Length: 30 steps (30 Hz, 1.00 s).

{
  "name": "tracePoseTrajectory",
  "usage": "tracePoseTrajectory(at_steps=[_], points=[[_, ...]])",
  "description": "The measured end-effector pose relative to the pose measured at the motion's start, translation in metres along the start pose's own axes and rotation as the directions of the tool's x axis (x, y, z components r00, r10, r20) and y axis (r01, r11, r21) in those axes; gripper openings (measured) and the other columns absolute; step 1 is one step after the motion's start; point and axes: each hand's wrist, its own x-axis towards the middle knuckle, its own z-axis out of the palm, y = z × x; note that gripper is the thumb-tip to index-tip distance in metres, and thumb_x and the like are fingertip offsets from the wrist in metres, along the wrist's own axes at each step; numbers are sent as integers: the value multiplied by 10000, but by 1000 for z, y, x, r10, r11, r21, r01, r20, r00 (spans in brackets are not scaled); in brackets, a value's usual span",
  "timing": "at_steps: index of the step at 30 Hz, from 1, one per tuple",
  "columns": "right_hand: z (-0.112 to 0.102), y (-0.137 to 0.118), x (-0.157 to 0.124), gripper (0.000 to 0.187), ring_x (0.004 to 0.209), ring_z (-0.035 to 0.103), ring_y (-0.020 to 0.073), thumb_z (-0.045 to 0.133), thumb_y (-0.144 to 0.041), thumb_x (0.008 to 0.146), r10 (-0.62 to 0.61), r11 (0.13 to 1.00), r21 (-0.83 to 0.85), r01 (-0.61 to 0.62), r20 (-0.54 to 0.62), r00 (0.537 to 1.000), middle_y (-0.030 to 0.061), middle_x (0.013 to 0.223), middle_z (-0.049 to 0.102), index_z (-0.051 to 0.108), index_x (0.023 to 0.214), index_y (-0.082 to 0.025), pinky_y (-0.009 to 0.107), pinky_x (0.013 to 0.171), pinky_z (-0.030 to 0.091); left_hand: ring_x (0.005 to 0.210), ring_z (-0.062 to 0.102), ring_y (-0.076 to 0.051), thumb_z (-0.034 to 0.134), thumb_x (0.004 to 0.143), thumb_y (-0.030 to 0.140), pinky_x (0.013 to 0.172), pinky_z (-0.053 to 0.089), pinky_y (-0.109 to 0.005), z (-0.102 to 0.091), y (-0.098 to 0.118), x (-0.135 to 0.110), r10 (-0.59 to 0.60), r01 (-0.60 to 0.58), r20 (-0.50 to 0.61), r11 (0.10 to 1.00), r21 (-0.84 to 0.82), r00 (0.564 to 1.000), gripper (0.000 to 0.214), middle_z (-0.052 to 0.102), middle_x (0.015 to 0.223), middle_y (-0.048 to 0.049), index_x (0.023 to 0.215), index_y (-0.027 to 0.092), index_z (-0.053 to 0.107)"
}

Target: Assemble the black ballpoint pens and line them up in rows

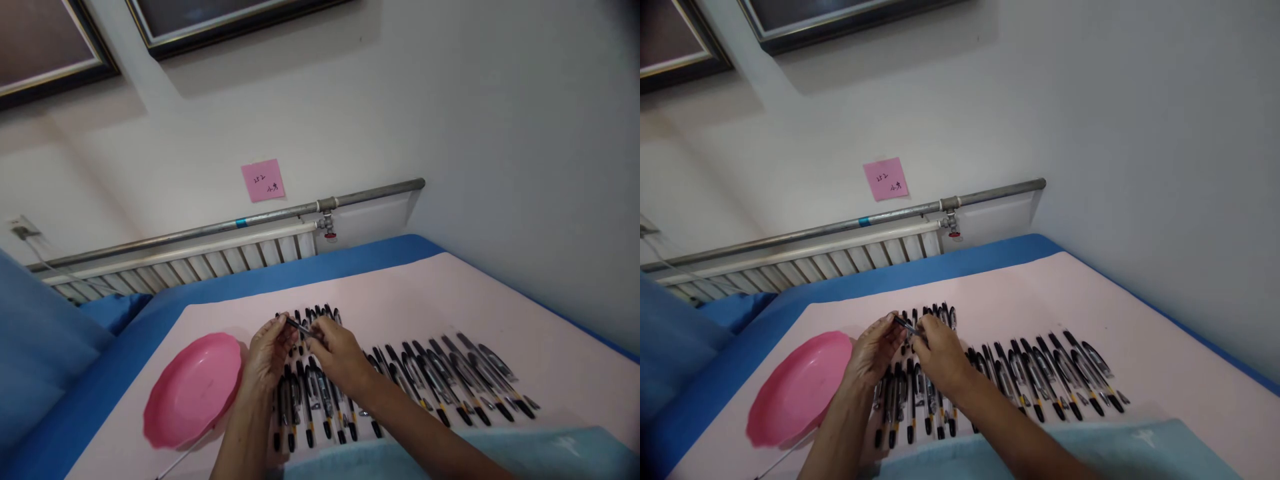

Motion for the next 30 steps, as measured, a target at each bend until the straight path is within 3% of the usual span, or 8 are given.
tracePoseTrajectory(at_steps=[3,6,9,11,16,20,25,30], points=[[-1,2,0,113,612,484,121,423,-217,812,-25,1000,3,25,67,997,-8,647,534,514,754,-185,220,569,345,632,620,-116,645,677,110,620,514,-226,0,1,-2,-3,3,2,1000,-7,1000,74,665,700,-57,750,105,650],[-2,2,0,99,647,487,131,505,-202,751,-48,998,-43,49,31,998,-2,706,538,512,848,-185,223,579,347,627,617,-110,624,698,107,616,512,-219,-1,1,-2,5,-5,-21,1000,-14,1000,58,665,699,-56,749,102,650],[-3,3,1,20,653,479,130,493,-167,742,-67,994,-89,67,-2,998,4,717,523,490,754,-182,226,585,342,634,620,-113,610,711,103,624,511,-223,-2,1,-1,0,-1,-31,999,-32,1000,49,663,689,-51,742,104,647],[-3,3,1,123,628,476,124,428,-192,803,-66,995,-73,69,40,997,0,676,515,481,693,-182,227,581,341,642,622,-116,604,715,96,632,511,-228,-3,0,0,-1,0,-25,999,-50,1000,49,662,687,-46,740,108,645],[-1,4,0,115,683,493,136,515,-198,750,-92,991,-93,97,55,994,16,767,536,513,862,-174,234,607,355,632,618,-109,596,721,92,627,508,-227,-7,0,-1,9,-13,-55,998,-69,998,45,664,696,-40,726,113,636],[0,5,0,120,607,477,114,427,-181,812,-73,993,-85,80,85,994,-1,671,529,499,716,-174,222,571,339,638,621,-113,590,723,87,633,506,-231,-10,-1,-2,2,-7,-71,998,-62,997,55,662,684,-43,732,118,635],[1,8,-1,103,707,507,138,506,-210,779,-112,986,-112,123,100,989,29,793,558,522,873,-169,236,631,368,624,616,-104,588,724,91,631,498,-220,-13,-3,-2,14,-19,-110,999,-46,994,57,657,674,-36,717,128,630],[4,7,-2,135,615,484,123,425,-190,825,-58,992,-103,73,136,989,0,656,529,513,723,-178,224,577,346,620,616,-103,597,715,93,646,496,-225,-16,-3,-3,14,-18,-121,999,-30,993,52,658,672,-35,715,134,630]])
